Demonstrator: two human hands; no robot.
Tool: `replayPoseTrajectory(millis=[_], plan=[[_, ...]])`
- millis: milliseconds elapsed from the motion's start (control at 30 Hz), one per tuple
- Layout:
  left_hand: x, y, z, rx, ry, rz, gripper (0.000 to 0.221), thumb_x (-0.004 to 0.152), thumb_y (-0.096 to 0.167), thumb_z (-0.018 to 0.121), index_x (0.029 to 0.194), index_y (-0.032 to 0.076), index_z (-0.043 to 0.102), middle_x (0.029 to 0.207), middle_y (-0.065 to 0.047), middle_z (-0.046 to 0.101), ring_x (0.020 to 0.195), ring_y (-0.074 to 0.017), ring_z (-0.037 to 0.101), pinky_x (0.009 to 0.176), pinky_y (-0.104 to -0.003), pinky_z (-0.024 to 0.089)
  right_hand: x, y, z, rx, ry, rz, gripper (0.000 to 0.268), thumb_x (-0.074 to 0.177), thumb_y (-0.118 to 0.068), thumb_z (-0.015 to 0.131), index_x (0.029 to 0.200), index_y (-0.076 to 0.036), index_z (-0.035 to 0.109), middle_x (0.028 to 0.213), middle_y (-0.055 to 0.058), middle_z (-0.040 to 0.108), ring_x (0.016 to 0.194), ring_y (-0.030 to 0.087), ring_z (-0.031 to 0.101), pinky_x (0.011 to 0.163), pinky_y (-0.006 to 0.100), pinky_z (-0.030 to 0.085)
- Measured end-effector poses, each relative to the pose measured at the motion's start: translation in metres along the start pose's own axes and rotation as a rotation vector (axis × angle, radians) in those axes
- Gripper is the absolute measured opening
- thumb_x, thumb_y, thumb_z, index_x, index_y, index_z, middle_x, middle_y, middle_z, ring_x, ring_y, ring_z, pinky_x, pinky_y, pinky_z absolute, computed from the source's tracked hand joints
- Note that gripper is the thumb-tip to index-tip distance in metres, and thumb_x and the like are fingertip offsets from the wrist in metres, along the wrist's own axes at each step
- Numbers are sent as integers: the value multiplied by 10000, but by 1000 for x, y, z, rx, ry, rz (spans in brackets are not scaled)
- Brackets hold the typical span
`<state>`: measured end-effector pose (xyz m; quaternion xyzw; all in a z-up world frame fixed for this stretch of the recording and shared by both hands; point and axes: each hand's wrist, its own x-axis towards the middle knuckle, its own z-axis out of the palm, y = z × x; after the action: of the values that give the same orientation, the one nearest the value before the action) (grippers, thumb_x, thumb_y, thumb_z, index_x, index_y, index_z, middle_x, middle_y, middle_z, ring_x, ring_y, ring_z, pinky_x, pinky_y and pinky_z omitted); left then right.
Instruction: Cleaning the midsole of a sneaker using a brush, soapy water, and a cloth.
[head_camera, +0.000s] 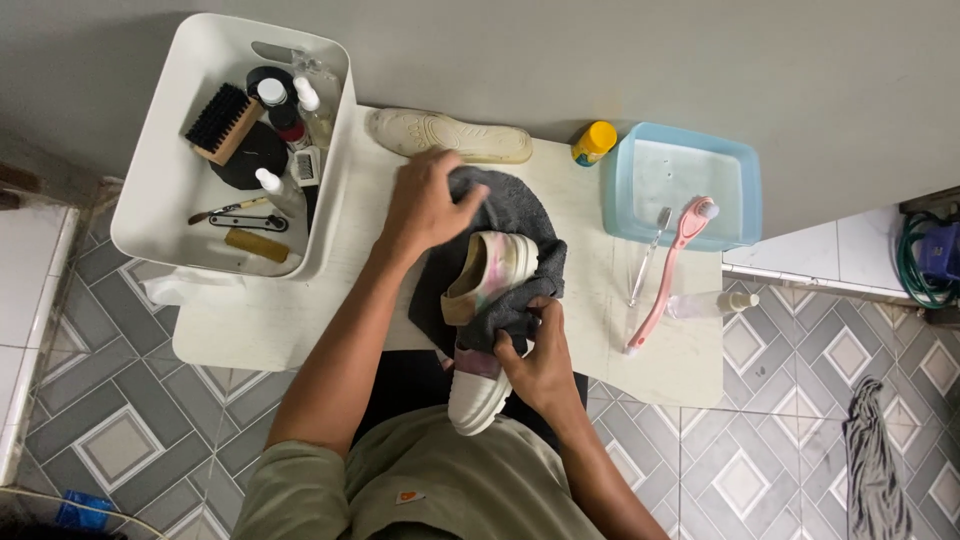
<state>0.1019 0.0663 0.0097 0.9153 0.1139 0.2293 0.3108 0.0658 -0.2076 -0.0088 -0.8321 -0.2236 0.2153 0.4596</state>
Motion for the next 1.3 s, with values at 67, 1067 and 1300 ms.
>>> replayPoseTrajectory(millis=[67,1067,1300], plan=[[-4,38,-17,-273,-122,94,259,867,278,734,908,27,680,802,-211,654,818,-433,674,762,-525,513,0,0,2,-2,-5,3,500,860,-146,714,1219,-69,375,1203,264,477,1217,555,544,941,609,570],[-8,1,11,-578,-824,-174,628,972,510,651,1313,-17,621,1332,-277,581,911,-343,653,788,-460,544,13,2,18,-7,-45,-45,514,868,-196,697,1246,-84,368,1143,219,402,1027,557,557,791,601,585],[-21,4,34,-375,-694,-238,563,933,567,699,882,9,759,537,-43,610,377,-142,450,367,-315,367,15,3,18,-14,-56,-42,507,867,-200,692,1236,-89,362,1137,207,393,1058,533,558,792,596,594]])
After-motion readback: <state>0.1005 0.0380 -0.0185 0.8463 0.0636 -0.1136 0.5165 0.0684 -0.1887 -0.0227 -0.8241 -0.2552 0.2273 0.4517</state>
